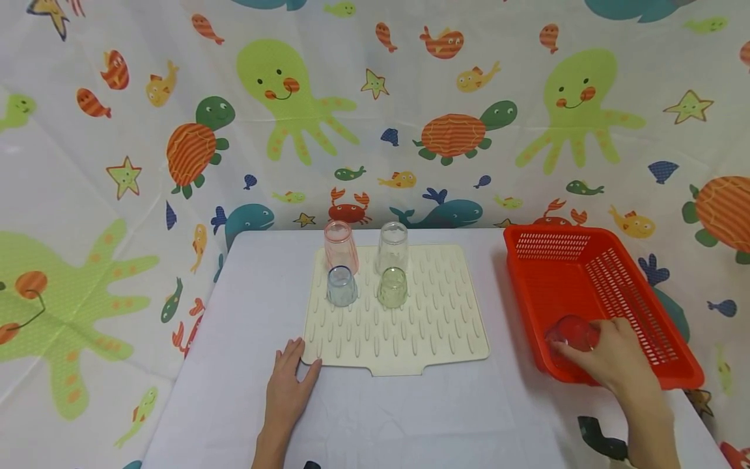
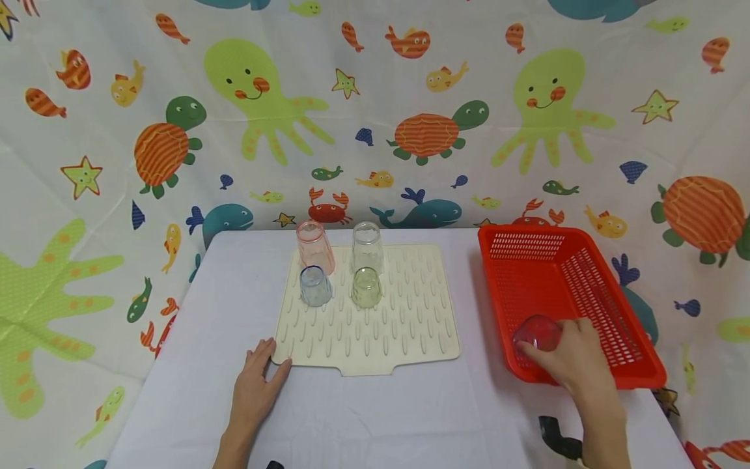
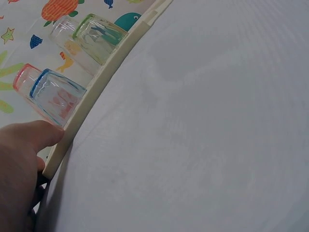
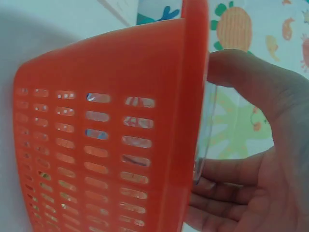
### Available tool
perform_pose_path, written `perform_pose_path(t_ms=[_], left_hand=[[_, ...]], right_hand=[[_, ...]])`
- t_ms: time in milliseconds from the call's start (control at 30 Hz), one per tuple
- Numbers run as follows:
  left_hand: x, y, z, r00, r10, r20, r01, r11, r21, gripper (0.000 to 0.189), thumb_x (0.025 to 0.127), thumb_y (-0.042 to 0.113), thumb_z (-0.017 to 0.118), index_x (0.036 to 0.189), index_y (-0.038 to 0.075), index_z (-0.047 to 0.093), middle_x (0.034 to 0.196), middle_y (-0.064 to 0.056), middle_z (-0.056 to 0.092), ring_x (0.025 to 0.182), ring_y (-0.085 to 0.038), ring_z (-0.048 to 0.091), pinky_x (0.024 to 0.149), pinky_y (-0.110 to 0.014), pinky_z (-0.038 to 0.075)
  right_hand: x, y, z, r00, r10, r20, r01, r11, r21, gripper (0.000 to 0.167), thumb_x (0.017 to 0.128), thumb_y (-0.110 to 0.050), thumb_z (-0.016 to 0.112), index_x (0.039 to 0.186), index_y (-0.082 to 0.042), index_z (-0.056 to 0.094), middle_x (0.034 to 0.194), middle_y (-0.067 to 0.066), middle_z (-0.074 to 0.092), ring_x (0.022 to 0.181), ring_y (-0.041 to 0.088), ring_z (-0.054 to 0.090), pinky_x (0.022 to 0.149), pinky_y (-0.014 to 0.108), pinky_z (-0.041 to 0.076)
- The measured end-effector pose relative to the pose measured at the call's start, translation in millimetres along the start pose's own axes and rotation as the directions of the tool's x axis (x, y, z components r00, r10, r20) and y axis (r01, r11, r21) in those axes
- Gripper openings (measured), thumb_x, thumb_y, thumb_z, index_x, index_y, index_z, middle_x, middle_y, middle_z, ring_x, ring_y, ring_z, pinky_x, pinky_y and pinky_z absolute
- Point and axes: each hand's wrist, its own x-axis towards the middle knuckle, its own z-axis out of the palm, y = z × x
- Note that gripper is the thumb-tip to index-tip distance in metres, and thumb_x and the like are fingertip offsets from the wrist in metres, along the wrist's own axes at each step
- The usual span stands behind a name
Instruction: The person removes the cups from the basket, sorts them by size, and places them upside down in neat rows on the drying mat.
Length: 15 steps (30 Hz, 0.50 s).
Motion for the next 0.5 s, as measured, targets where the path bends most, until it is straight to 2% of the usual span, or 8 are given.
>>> perform_pose_path(t_ms=[233, 500], left_hand=[[0.3, -0.5, 0.6, 1.0, -0.006, 0.002, 0.006, 1.0, 0.0, 0.064, 0.09, 0.032, 0.075, 0.142, 0.0, 0.054, 0.15, -0.016, 0.052, 0.147, -0.035, 0.039, 0.127, -0.051, 0.025], [0.2, -1.0, 1.2, 1.0, -0.011, 0.006, 0.011, 1.0, -0.002, 0.064, 0.09, 0.031, 0.075, 0.142, 0.0, 0.054, 0.151, -0.016, 0.052, 0.147, -0.035, 0.039, 0.128, -0.05, 0.024]], right_hand=[[-2.8, -4, -3, 0.998, 0.019, -0.052, -0.017, 0.999, 0.048, 0.112, 0.074, -0.066, 0.077, 0.136, 0.018, 0.037, 0.127, 0.039, 0.035, 0.107, 0.052, 0.038, 0.067, 0.063, 0.061], [-6.6, -16, -6, 0.984, 0.002, -0.176, 0.012, 0.997, 0.077, 0.106, 0.076, -0.061, 0.078, 0.137, 0.015, 0.038, 0.131, 0.038, 0.034, 0.112, 0.052, 0.034, 0.067, 0.067, 0.06]])
